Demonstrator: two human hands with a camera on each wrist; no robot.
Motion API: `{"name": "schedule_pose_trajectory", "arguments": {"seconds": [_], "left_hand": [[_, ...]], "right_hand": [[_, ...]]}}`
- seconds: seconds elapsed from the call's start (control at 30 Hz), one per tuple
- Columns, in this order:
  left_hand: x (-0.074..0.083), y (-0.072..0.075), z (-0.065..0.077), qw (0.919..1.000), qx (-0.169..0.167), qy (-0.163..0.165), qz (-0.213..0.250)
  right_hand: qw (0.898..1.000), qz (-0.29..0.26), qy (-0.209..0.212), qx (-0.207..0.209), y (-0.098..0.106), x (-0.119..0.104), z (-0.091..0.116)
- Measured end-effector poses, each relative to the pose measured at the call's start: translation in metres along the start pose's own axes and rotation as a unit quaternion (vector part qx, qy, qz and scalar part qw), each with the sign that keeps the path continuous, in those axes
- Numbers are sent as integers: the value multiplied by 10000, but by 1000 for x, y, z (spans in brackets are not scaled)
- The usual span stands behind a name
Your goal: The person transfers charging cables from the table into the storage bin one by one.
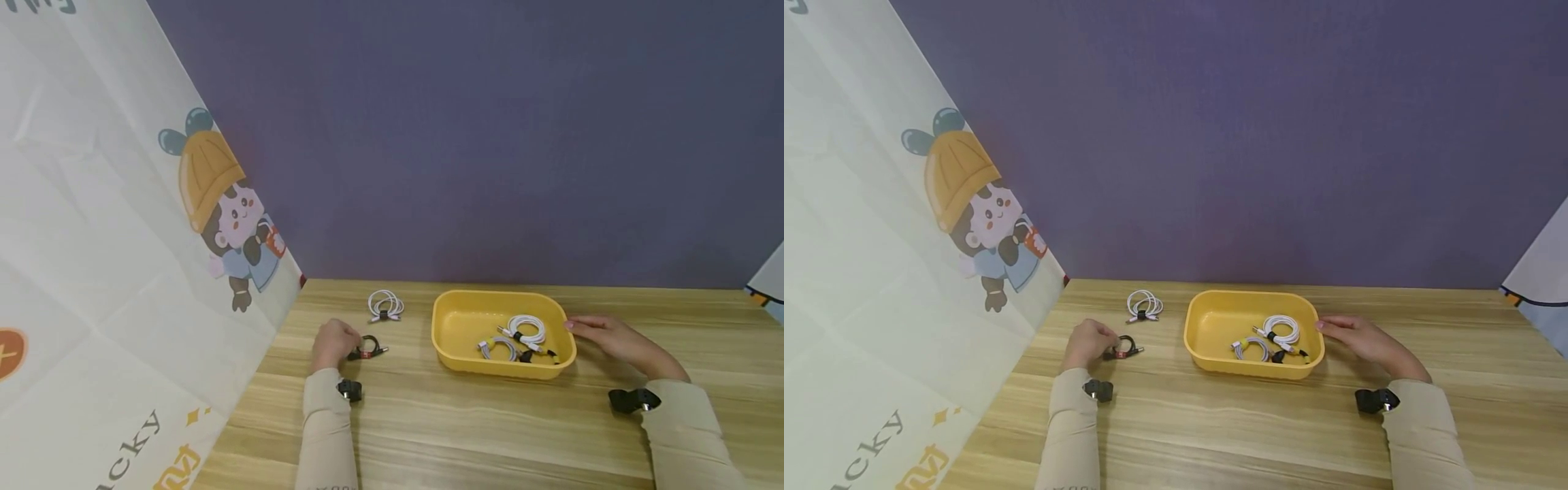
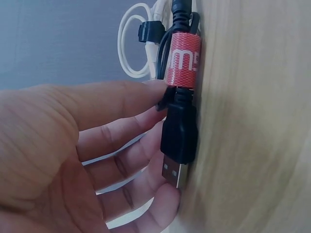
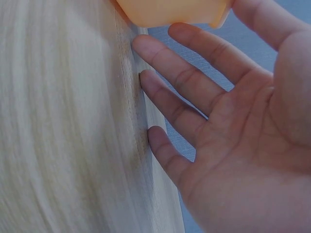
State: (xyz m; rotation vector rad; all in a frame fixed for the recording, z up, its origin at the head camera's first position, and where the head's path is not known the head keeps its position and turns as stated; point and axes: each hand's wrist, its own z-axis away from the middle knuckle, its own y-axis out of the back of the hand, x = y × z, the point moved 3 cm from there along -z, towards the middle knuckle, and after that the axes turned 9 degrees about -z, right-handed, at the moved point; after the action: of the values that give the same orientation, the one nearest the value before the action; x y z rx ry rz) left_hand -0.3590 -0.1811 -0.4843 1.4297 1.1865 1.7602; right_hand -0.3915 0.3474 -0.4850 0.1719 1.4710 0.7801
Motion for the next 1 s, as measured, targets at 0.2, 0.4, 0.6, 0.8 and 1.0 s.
{"name": "schedule_pose_trajectory", "arguments": {"seconds": [0.2,0.4,0.6,0.8,1.0], "left_hand": [[0,-2,-1,10000,-12,-23,24],[0,-3,-2,9999,41,-45,133],[1,-3,-3,9994,86,-154,306],[3,-2,-3,9983,189,-295,458],[7,-1,-2,9965,192,-448,677]], "right_hand": [[10000,-11,-65,-1,0,1,-1],[10000,13,-70,-17,0,2,-1],[9999,63,-83,-53,1,2,-1],[10000,74,-46,-24,1,1,-1],[10000,14,-45,-72,0,0,0]]}}
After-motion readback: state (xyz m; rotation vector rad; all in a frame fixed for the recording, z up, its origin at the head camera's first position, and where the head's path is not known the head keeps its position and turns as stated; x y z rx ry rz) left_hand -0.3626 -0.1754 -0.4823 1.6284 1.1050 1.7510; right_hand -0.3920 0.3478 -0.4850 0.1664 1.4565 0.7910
